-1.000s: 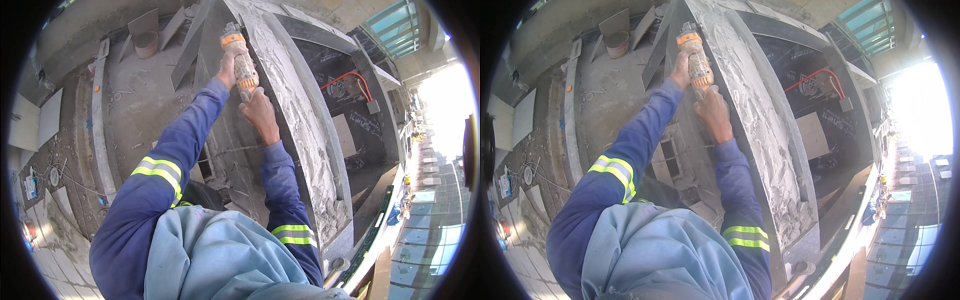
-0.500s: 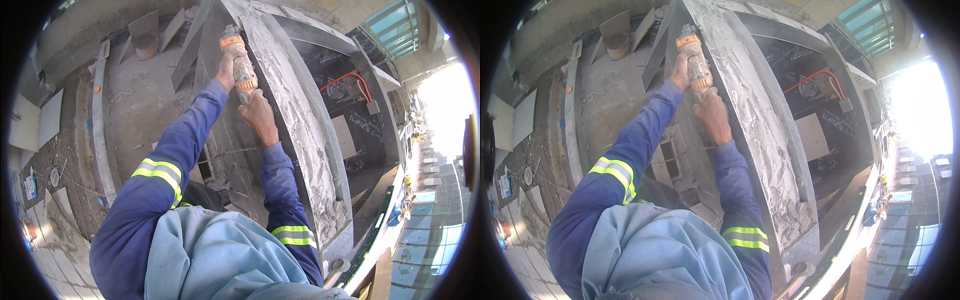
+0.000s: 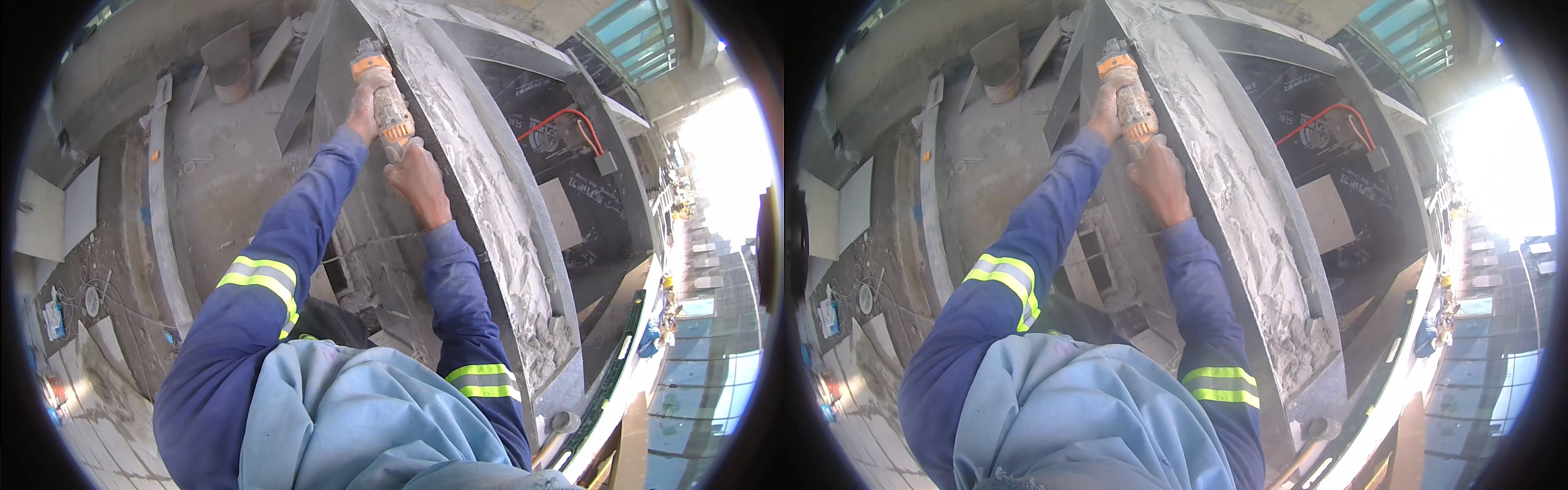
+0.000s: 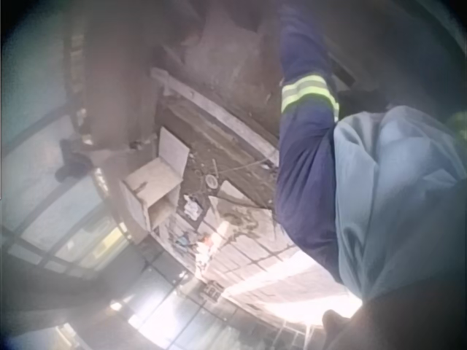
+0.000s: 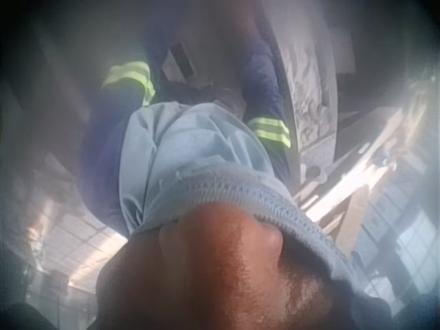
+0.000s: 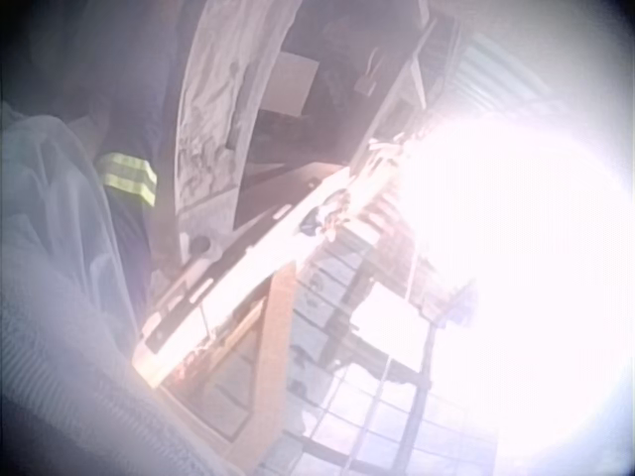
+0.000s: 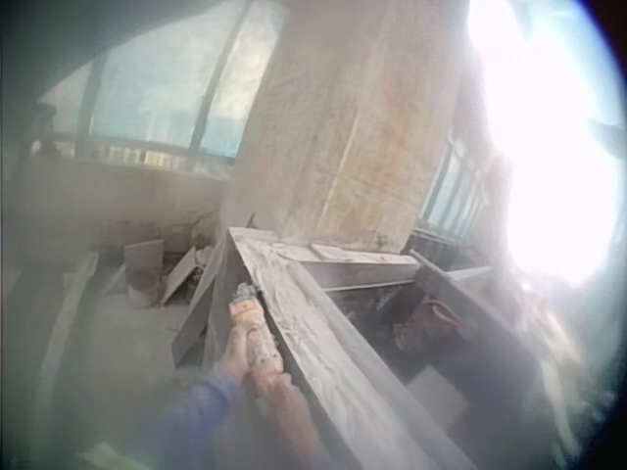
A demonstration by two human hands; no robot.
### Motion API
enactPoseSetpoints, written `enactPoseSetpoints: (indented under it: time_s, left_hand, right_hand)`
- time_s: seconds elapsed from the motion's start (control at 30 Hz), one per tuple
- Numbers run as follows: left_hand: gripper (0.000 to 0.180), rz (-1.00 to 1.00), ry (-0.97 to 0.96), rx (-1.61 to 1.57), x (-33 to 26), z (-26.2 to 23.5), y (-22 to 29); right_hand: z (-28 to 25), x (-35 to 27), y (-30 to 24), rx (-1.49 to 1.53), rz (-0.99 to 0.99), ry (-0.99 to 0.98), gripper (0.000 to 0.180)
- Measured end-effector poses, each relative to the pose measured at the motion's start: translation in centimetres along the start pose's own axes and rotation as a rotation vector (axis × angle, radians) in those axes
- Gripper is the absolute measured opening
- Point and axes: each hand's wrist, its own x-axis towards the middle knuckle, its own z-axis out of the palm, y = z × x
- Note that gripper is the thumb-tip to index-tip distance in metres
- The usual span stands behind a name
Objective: The person uses an angle grinder to cut and grind a concrete ledge or wall section at a construction site. The person holds the tool with both hands and moves it along the surface, generating dust and debris. Other workers are visible in the background.
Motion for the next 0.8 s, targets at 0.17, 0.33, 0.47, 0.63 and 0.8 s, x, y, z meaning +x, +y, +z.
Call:
enactPoseSetpoints:
  time_s: [0.17, 0.33, 0.47, 0.63, 0.8]
  left_hand:
    - [0.044, -0.007, 0.016, -0.029, -0.6, 0.1, -0.3]
    - [0.041, 0.003, 0.014, -0.058, -1.2, 0.7, -0.1]
    - [0.041, -0.015, 0.013, -0.053, -1.1, 0.5, -0.2]
    - [0.041, -0.021, 0.019, -0.045, -0.8, 0.4, -0.3]
    - [0.042, -0.019, 0.023, -0.049, -0.6, 0.3, -0.4]
  right_hand:
    - [-0.1, -0.5, 0.0, 0.002, 0.017, -0.003, 0.041]
    - [-0.4, -0.3, 0.0, 0.018, 0.041, -0.033, 0.041]
    - [-0.3, -0.6, 0.2, 0.045, 0.013, -0.017, 0.04]
    - [-0.3, -0.6, 0.2, 0.026, 0.038, -0.015, 0.039]
    - [-0.2, -0.5, 0.3, 0.036, 0.028, -0.023, 0.039]
